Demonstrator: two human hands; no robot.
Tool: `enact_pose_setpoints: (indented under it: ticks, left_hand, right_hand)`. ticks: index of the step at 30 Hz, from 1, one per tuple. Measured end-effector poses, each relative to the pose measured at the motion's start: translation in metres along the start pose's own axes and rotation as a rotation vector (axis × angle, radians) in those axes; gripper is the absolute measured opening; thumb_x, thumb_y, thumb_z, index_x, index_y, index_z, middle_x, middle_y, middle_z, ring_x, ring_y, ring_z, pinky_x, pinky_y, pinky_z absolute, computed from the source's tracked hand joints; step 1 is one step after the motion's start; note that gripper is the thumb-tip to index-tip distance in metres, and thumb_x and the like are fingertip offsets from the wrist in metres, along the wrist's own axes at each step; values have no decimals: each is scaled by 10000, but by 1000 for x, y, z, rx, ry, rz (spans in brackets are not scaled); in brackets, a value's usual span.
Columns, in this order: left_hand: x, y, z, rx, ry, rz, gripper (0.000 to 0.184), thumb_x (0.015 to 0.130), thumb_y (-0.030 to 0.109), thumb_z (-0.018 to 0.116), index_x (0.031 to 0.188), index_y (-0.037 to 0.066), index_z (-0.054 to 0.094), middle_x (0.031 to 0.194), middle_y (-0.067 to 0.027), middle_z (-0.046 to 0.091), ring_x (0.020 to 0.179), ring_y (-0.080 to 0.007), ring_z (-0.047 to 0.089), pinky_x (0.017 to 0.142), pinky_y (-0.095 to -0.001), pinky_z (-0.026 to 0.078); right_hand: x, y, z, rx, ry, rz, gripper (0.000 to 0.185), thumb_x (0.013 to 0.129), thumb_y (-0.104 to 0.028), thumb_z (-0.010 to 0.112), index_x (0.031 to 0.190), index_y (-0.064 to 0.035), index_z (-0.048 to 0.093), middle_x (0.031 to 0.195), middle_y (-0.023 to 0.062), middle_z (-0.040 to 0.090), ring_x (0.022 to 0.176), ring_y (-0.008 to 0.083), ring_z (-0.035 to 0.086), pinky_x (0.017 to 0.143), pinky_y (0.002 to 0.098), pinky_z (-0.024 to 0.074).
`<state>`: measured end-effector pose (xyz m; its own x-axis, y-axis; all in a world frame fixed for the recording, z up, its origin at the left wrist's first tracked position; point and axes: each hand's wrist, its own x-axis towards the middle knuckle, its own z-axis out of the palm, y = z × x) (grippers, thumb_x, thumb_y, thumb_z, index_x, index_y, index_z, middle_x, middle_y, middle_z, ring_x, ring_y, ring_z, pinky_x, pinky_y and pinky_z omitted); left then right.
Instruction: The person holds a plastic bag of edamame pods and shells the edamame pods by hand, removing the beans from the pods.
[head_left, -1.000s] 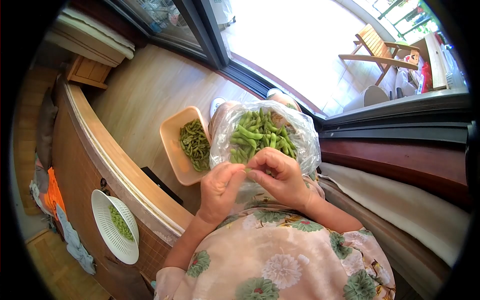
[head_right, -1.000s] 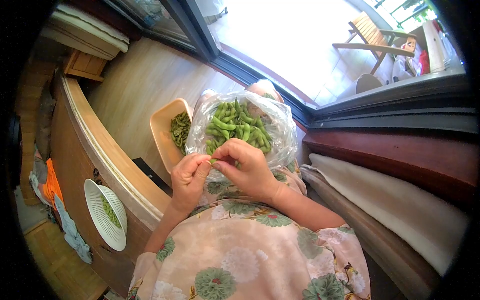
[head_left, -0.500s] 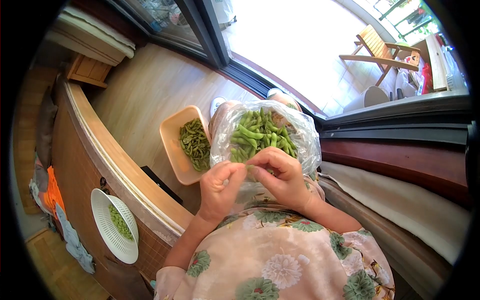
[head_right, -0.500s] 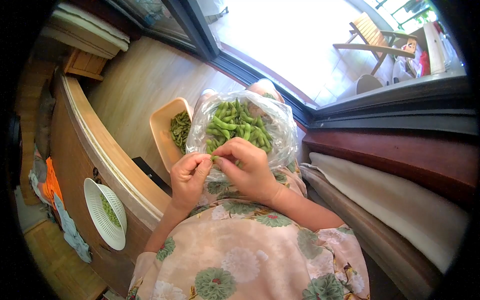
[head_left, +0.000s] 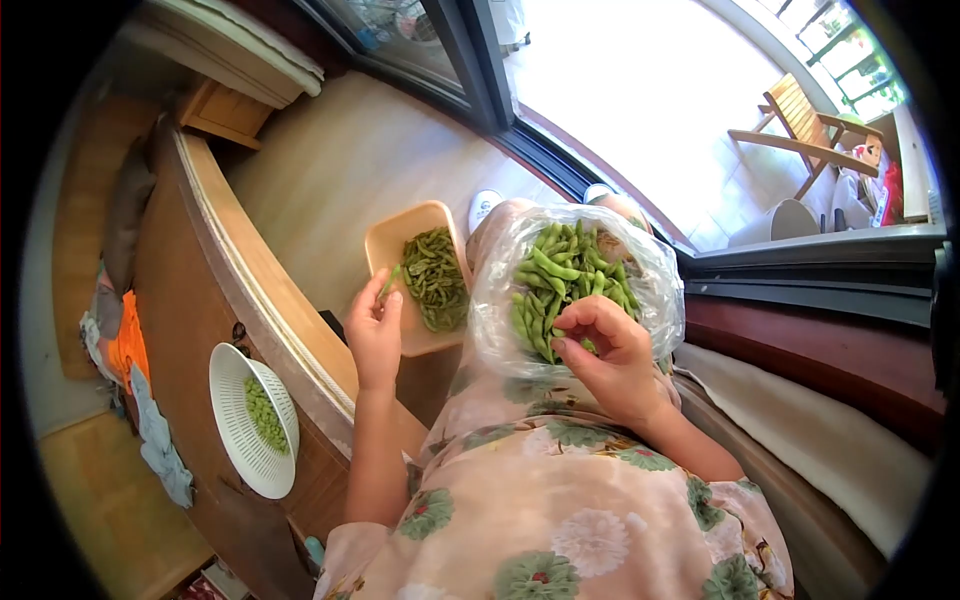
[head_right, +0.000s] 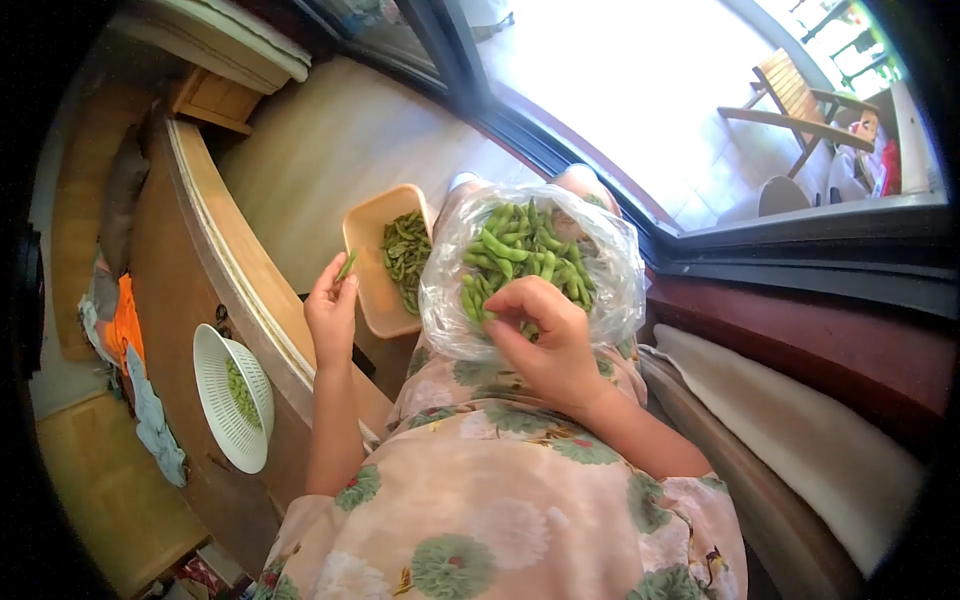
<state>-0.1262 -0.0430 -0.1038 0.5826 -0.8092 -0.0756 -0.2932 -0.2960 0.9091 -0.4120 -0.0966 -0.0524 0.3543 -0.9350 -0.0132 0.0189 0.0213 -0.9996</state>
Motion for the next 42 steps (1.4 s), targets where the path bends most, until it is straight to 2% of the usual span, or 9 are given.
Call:
enact_pose_setpoints:
  ticks: [5,8,11,16,22,26,31,35,42]
  left_hand:
    - [-4,-6,-2,245,9,191,344,924,86,559,1243,-42,542,1175,-98,596,933,-120,589,845,-273,471]
    - [-26,34,13,-319,-256,-176,259,962,123,514,1166,-7,605,1046,-61,651,863,-108,605,753,-240,483]
    - [-53,67,27,-379,-564,-392,198,965,131,531,1063,-2,639,862,-53,656,754,-97,597,675,-215,467]
    - [-73,99,48,-402,-874,-494,208,965,107,527,1082,-32,629,864,-21,641,766,-74,571,701,-228,477]
    - [-73,90,50,-385,-867,-448,223,938,115,555,1093,-13,653,875,1,640,778,-51,574,706,-213,487]
    - [-70,95,32,-309,-644,-367,202,937,127,539,1021,-10,662,844,-20,642,721,-63,569,651,-202,461]
    - [-42,89,-35,-433,62,72,221,925,168,400,764,60,504,678,-48,524,585,-115,459,551,-240,383]
    - [-27,45,-158,-2,564,147,260,925,235,401,717,91,459,680,3,457,607,-82,389,558,-229,295]
    - [-47,-38,-245,212,754,-50,272,902,119,446,1057,5,637,915,-29,601,783,-119,529,715,-242,425]
  right_hand:
    - [1,-3,0,-31,-11,-13,119,790,38,656,902,6,633,848,61,588,727,117,577,633,235,465]
    - [2,-11,-1,-140,-87,-32,129,795,51,659,914,5,641,856,64,580,750,133,577,649,239,466]
    - [2,-15,1,-208,-141,-112,130,787,40,668,907,-7,650,827,73,575,707,163,585,616,267,470]
    - [-3,-6,5,-276,-190,-231,175,741,36,679,901,-34,664,766,98,551,656,257,585,567,336,470]
    - [-2,-7,1,-290,-239,-271,224,728,52,669,933,-38,671,791,94,559,679,229,585,579,311,474]
    - [0,-17,0,-249,-162,-211,183,759,53,642,929,-12,652,802,105,571,673,235,589,582,320,475]
    - [15,-9,-22,-324,117,-177,142,810,65,595,929,4,645,809,93,579,655,174,567,585,269,455]
    - [23,-6,-31,-360,158,-127,130,815,47,598,922,-5,651,823,94,588,666,179,573,583,267,452]
    - [25,3,-32,-418,106,-107,131,780,27,628,903,-15,648,865,101,596,722,252,596,618,324,481]
